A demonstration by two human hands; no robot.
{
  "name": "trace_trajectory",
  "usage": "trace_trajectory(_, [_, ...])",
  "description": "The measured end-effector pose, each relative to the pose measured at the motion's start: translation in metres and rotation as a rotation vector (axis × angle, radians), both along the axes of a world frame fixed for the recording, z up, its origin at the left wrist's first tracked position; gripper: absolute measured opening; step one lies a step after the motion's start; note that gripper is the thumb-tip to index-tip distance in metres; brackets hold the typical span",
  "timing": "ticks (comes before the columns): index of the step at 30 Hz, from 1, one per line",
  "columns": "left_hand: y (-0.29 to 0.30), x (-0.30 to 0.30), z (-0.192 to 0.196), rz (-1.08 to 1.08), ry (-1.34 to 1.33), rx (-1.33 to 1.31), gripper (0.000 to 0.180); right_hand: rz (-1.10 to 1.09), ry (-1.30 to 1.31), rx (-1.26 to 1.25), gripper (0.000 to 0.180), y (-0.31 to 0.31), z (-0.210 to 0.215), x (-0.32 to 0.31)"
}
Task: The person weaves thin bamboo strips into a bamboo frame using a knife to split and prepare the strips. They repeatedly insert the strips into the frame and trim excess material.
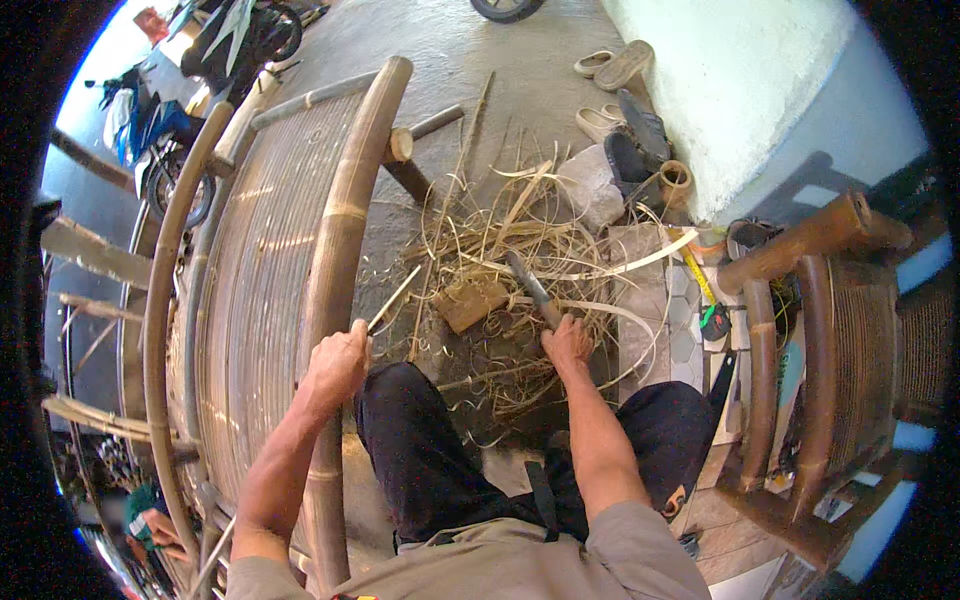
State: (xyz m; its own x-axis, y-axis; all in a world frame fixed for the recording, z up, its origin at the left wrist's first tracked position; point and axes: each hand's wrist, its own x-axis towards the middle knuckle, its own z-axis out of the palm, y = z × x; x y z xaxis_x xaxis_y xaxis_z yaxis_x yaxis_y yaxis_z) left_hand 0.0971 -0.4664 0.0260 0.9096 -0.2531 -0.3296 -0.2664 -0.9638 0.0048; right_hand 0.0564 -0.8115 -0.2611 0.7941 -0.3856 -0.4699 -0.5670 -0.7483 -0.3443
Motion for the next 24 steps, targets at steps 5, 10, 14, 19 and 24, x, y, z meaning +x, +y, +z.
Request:
trace_trajectory(5, [0.001, 0.000, -0.035, 0.214, -0.038, -0.213, 0.027, -0.277, -0.436, 0.429, 0.061, 0.044, 0.024, -0.016])
trace_trajectory(10, [0.003, 0.000, -0.036, 0.277, 0.123, -0.337, 0.031, 0.006, -0.003, 0.791, 0.066, 0.074, 0.012, -0.016])
trace_trajectory(14, [0.013, -0.005, -0.012, 0.410, 0.238, -0.471, 0.032, 0.089, 0.121, 0.665, 0.073, 0.059, 0.014, 0.010])
trace_trajectory(19, [0.018, -0.026, -0.044, 0.675, 0.508, -0.616, 0.035, -0.638, -0.114, 0.985, 0.039, 0.029, 0.034, 0.017])
trace_trajectory(24, [-0.003, -0.036, -0.149, 0.722, 0.658, -0.751, 0.036, -0.391, -0.102, 1.083, 0.034, 0.011, 0.045, -0.003])
